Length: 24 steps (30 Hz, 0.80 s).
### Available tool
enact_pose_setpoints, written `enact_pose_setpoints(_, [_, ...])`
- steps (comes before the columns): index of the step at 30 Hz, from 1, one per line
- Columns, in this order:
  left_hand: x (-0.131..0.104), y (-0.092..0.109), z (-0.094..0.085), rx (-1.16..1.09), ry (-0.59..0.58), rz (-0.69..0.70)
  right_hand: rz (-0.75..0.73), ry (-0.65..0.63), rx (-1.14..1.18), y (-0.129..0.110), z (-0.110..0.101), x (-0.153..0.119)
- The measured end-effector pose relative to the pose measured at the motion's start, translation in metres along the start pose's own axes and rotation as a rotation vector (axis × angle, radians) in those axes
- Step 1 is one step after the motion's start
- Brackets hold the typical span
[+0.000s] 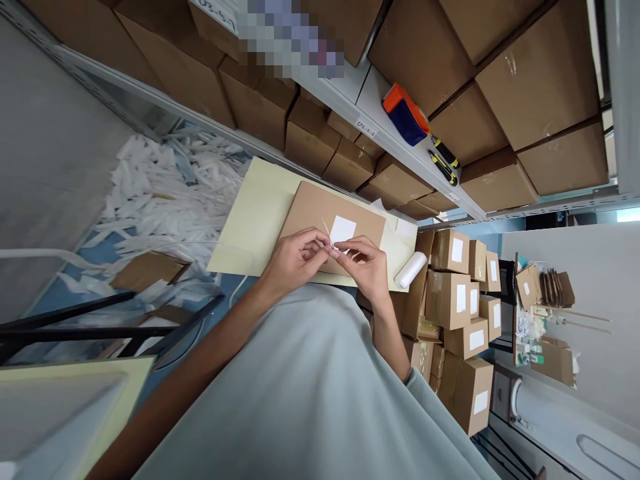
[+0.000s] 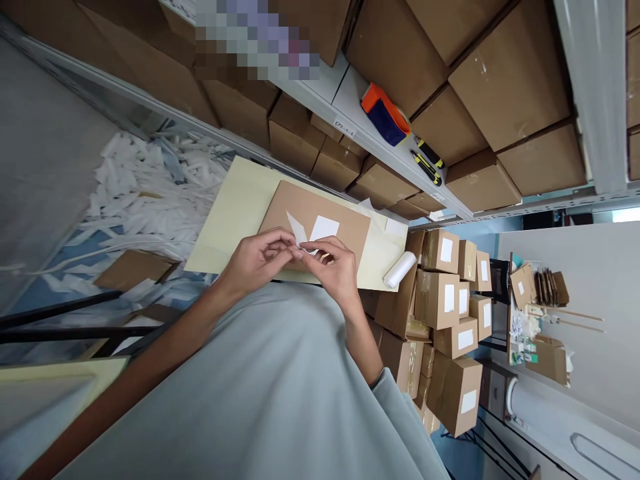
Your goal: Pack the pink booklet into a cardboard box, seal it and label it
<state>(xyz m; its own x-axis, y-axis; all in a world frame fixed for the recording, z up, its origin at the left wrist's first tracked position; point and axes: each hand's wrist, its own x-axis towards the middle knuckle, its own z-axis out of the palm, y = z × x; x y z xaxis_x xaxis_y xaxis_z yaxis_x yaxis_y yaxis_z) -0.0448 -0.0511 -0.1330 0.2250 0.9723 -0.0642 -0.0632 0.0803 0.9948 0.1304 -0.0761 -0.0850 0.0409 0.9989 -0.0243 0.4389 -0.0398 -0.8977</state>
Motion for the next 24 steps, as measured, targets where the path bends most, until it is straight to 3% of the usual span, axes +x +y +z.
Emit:
enact_pose_setpoints(7, [0.004,-0.002,-0.008,0.064,0.006,0.067,0.018,0.017,-0.022,0.006,0.016,0.014])
enact_pose_setpoints(12, [0.019,-0.025,-0.032,0.326,0.114,0.052,0.043,0.139,-0.046,0.01,0.019,0.022])
enact_pose_setpoints(15, [0.04,-0.05,-0.067,0.518,0.231,-0.044,0.08,0.232,-0.003,0.014,0.011,0.027])
enact_pose_setpoints(19, [0.069,-0.072,-0.127,0.707,0.476,-0.287,0.13,0.36,0.091,0.016,0.002,0.027])
enact_pose_setpoints(24, [0.099,-0.051,-0.203,0.753,0.753,-0.518,0.164,0.415,0.207,0.011,0.002,0.024])
